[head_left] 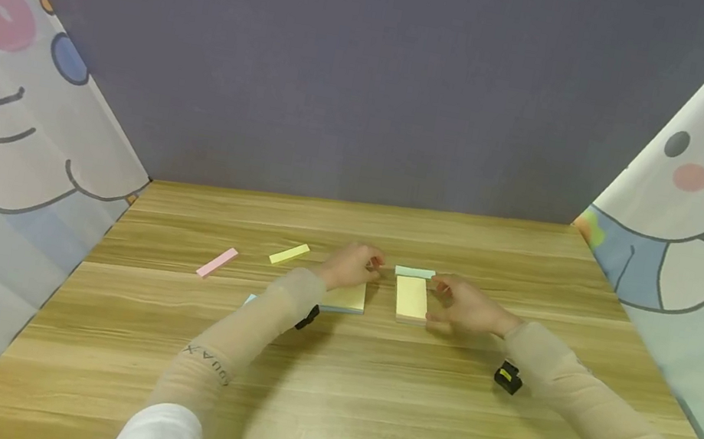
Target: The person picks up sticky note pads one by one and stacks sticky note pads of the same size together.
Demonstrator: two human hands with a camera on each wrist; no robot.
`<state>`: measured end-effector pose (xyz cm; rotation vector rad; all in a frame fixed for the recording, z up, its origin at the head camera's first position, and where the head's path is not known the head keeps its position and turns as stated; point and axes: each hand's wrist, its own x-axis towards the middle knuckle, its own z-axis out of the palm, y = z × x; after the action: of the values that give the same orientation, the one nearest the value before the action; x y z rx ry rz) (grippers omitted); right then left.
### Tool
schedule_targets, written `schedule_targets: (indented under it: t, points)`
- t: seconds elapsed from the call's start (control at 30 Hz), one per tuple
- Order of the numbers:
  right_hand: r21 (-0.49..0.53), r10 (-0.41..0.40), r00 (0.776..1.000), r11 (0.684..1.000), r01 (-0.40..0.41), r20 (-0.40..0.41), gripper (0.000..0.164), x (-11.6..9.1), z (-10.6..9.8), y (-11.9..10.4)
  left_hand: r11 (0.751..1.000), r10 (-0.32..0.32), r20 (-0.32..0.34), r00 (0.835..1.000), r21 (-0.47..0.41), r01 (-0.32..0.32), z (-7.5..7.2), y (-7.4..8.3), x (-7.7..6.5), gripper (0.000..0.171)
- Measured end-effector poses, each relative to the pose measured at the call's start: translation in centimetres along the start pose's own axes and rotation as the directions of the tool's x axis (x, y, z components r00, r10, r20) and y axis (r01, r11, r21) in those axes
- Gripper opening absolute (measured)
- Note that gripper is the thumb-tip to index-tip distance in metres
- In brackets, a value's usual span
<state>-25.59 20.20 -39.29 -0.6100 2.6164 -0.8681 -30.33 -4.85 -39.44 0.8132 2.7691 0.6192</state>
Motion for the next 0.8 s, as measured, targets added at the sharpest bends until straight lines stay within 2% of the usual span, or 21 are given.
schedule_targets:
  t: [0.13,0.37,0.5,0.7,0.8]
  points:
    - [-0.005,-0.02,0.999,1.0,0.02,-0.043,0.071,0.0,-0.2,-0.1,1.0,0.004,-0.017,1.0,0.019,-0.004,-0.7,-0.1,-0.4,0.033]
    - [-0.04,-0.044,0.995,0.998,0.041,-0.093,0.058,-0.1,-0.3,-0.9,0.999,0.003,-0.003,1.0,0.033,-0.003,-1.8,-0.5,-1.6,0.033]
    - [-0.091,-0.08,0.988,0.994,0.069,-0.129,0.053,-0.1,-0.1,-1.7,0.999,0.019,-0.005,1.0,0.029,-0.019,-2.2,-0.7,-2.7,0.03]
    - [-0.146,-0.16,0.972,0.98,0.135,-0.174,0.046,0.0,0.6,-2.6,0.996,0.01,0.015,1.0,0.092,-0.012,-3.0,-1.5,-4.6,0.03]
    - [-0.146,-0.189,0.964,0.976,0.163,-0.188,0.044,0.1,0.9,-3.0,0.998,-0.004,0.016,1.0,0.067,0.003,-3.6,-2.1,-5.7,0.031]
